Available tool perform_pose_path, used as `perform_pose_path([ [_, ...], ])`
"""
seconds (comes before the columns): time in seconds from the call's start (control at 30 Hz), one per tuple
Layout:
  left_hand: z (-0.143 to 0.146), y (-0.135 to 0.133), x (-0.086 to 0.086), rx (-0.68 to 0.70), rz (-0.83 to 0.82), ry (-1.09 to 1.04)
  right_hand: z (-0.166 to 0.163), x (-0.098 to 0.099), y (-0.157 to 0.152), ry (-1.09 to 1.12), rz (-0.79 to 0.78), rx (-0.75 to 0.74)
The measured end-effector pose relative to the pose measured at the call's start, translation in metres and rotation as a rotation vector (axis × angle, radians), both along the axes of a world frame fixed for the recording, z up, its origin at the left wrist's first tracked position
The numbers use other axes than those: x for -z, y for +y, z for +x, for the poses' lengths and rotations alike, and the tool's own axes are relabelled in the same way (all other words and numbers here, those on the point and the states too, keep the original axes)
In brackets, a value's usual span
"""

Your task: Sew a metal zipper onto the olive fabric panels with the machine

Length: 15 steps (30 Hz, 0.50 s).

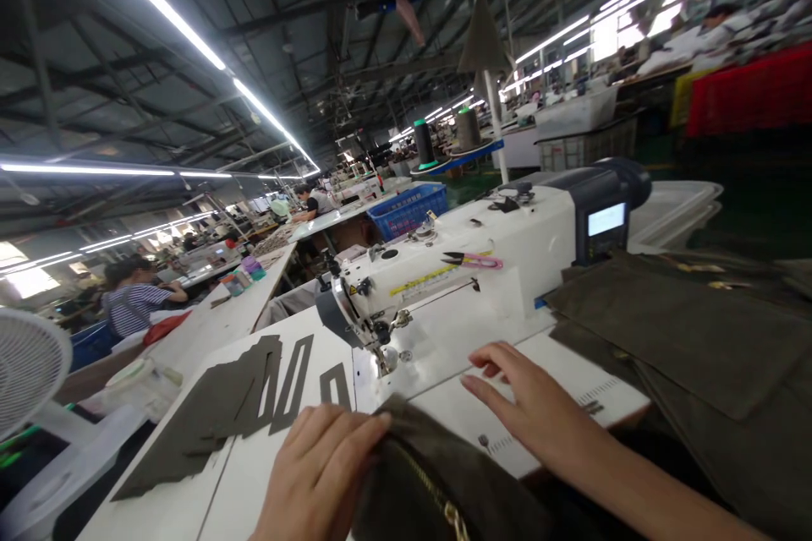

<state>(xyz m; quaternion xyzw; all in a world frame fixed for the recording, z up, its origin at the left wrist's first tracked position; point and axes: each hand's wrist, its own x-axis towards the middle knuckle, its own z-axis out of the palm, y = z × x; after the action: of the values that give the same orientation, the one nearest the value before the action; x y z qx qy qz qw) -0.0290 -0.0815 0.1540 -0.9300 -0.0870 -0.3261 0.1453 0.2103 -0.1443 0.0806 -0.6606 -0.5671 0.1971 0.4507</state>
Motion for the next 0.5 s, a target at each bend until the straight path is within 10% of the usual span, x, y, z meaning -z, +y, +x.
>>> perform_pose_path([
  [0.33, 0.039, 0.017, -0.032, -0.043, -0.285, 0.063, 0.012, -0.042, -0.023, -0.424, 0.282, -0.025],
  [0.5, 0.047, 0.026, -0.03, 0.059, -0.074, -0.14, 0.029, -0.063, -0.044, -0.639, 0.642, 0.087],
])
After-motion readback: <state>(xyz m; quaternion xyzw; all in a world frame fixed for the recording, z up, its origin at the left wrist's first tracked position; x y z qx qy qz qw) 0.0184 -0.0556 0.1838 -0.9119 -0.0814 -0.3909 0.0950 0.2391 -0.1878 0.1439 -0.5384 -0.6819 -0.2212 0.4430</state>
